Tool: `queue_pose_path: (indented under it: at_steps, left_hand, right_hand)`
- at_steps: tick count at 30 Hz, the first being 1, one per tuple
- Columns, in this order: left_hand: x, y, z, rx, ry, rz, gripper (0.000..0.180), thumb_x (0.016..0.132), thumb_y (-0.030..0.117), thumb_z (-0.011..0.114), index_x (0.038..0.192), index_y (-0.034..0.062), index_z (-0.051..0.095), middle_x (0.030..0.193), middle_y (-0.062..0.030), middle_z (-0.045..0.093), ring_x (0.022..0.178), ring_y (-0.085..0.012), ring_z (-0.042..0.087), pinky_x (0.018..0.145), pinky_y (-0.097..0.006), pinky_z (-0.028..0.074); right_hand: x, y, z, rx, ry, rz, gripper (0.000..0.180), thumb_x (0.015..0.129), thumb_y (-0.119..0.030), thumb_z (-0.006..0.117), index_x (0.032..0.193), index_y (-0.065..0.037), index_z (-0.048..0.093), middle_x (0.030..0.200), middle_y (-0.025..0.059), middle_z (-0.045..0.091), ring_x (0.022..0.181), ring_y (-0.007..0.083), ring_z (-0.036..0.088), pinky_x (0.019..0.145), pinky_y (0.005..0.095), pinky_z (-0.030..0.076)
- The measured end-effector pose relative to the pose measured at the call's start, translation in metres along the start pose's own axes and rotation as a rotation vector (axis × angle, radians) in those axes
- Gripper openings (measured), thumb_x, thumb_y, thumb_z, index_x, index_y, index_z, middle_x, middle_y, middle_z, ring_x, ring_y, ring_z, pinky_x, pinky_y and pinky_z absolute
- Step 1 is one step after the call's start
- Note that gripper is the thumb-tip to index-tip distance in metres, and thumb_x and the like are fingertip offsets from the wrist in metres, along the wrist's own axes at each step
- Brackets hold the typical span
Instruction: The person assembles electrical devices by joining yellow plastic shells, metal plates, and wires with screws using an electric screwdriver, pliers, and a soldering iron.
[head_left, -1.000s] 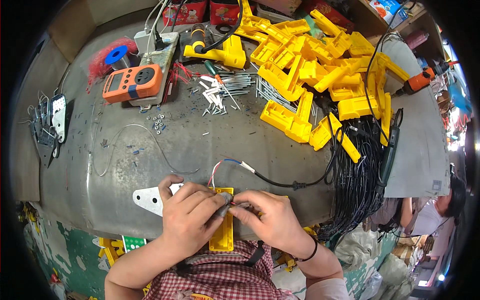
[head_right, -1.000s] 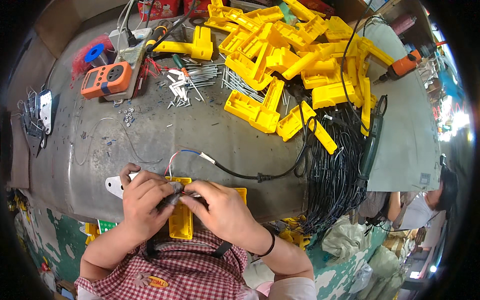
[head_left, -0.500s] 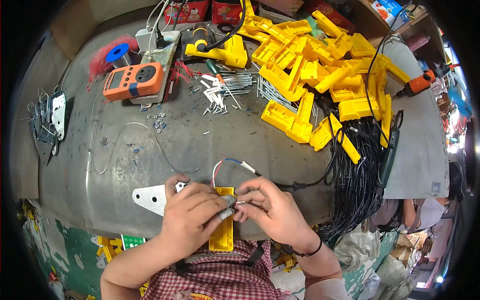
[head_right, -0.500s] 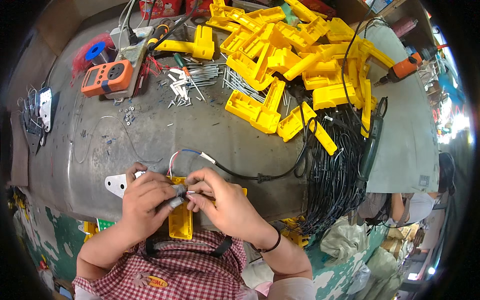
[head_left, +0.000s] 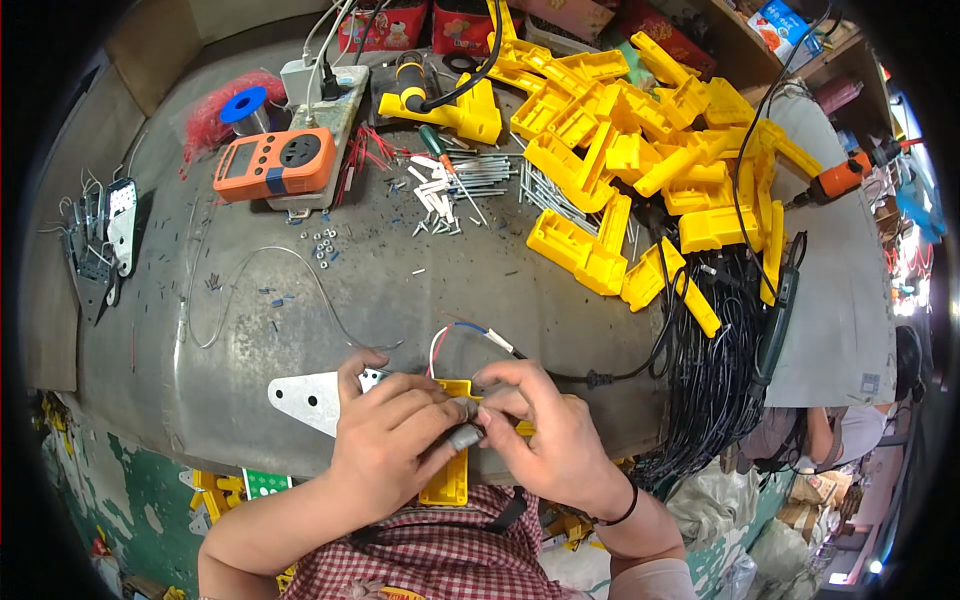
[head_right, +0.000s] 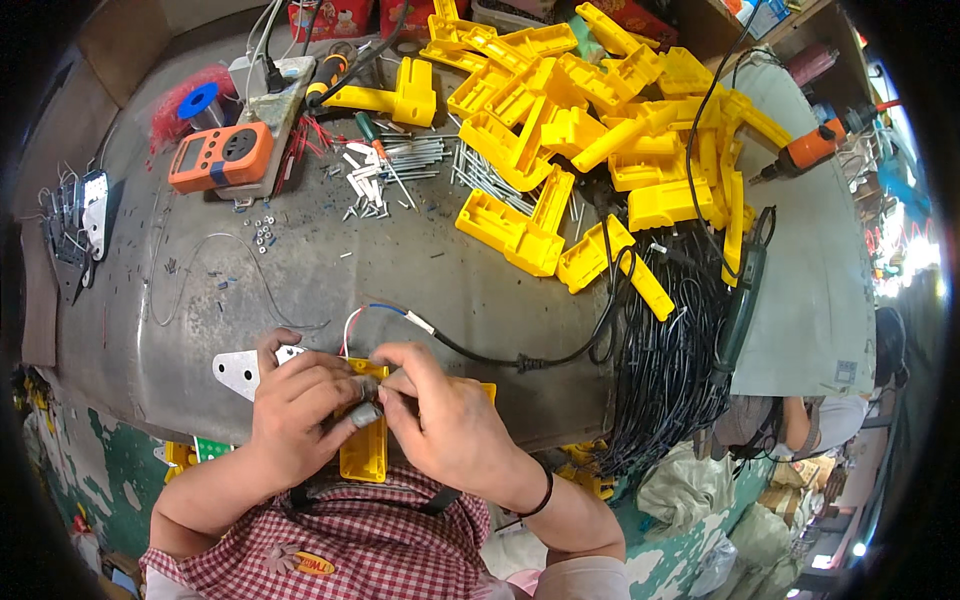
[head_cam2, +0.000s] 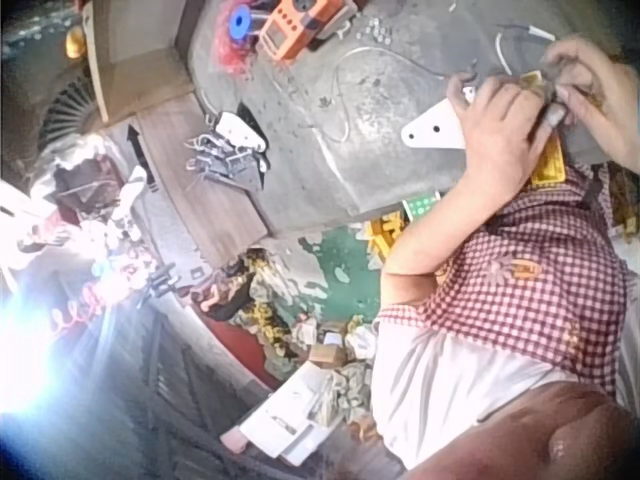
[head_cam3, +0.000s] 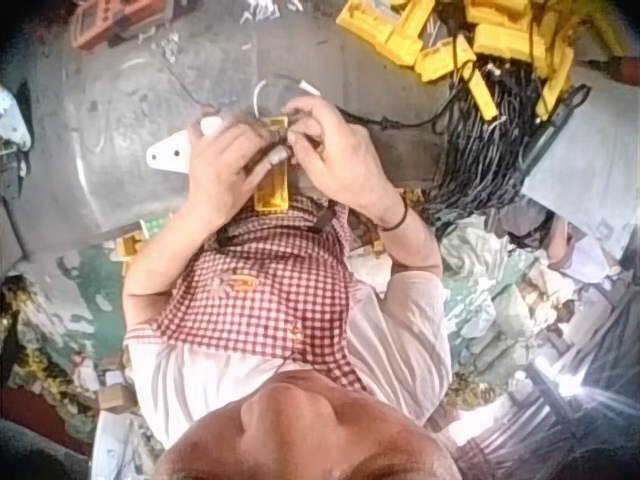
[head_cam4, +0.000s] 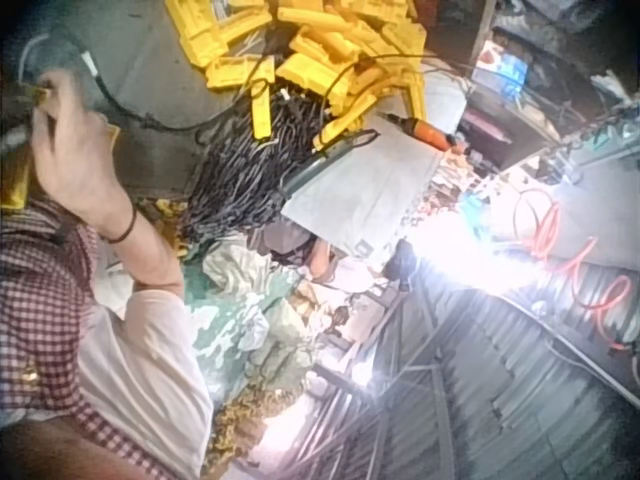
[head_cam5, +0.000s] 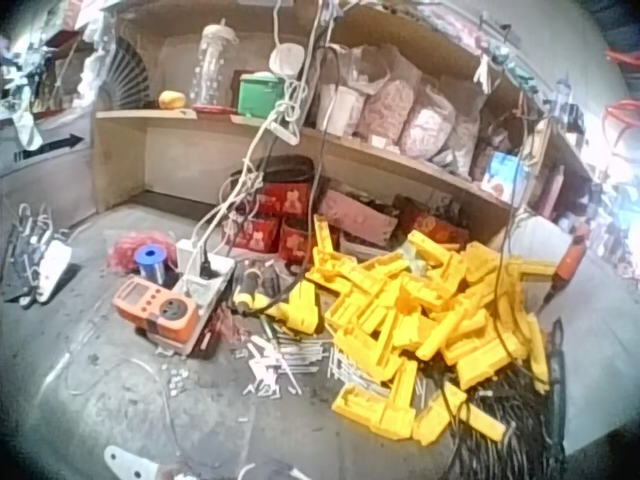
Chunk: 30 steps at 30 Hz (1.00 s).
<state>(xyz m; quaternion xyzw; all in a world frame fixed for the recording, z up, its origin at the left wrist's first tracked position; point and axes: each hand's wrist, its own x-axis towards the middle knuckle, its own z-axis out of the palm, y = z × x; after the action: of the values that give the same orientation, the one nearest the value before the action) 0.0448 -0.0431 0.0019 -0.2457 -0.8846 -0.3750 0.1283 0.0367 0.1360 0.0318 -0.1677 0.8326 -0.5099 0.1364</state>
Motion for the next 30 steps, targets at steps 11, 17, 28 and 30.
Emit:
queue_pose_path:
  at_steps: [11,17,28,30]
  left_hand:
    - [0.008,-0.012,-0.006,-0.197,0.01,-0.153,0.017,0.066,0.01,0.071,0.081,0.0099,0.063,0.081,-0.0002,0.064,0.082,-0.0172,0.059,0.088,-0.04,0.033]
    - [0.012,-0.009,-0.002,-0.168,0.017,-0.159,0.021,0.063,0.002,0.071,0.083,0.0082,0.065,0.077,-0.0001,0.064,0.077,-0.0156,0.061,0.088,-0.041,0.034]
    - [0.007,-0.006,0.004,-0.072,0.028,-0.064,0.022,0.06,0.003,0.072,0.08,0.008,0.064,0.077,-0.0015,0.064,0.077,-0.0159,0.061,0.088,-0.044,0.035]
    - [0.008,-0.006,0.003,-0.149,0.005,-0.137,0.018,0.063,0.007,0.072,0.078,0.009,0.063,0.077,-0.0007,0.064,0.078,-0.0161,0.061,0.09,-0.045,0.033]
  right_hand:
    - [0.039,-0.001,-0.025,0.115,-0.192,0.059,0.03,0.082,-0.005,0.052,0.11,-0.003,0.043,0.074,0.0089,0.065,0.068,0.0224,0.064,0.063,0.0323,0.048]
    - [0.026,-0.002,-0.024,0.064,-0.155,0.053,0.032,0.085,-0.007,0.053,0.114,-0.005,0.04,0.085,0.0127,0.066,0.08,0.0285,0.065,0.068,0.0347,0.05]
    - [0.021,0.0,-0.021,0.1,-0.124,0.09,0.032,0.085,-0.004,0.054,0.113,-0.004,0.04,0.082,0.0146,0.065,0.08,0.0293,0.065,0.068,0.0349,0.049]
    - [0.019,-0.001,-0.02,0.132,-0.125,0.099,0.032,0.085,-0.004,0.054,0.114,-0.003,0.04,0.082,0.0142,0.065,0.079,0.028,0.065,0.068,0.0345,0.049]
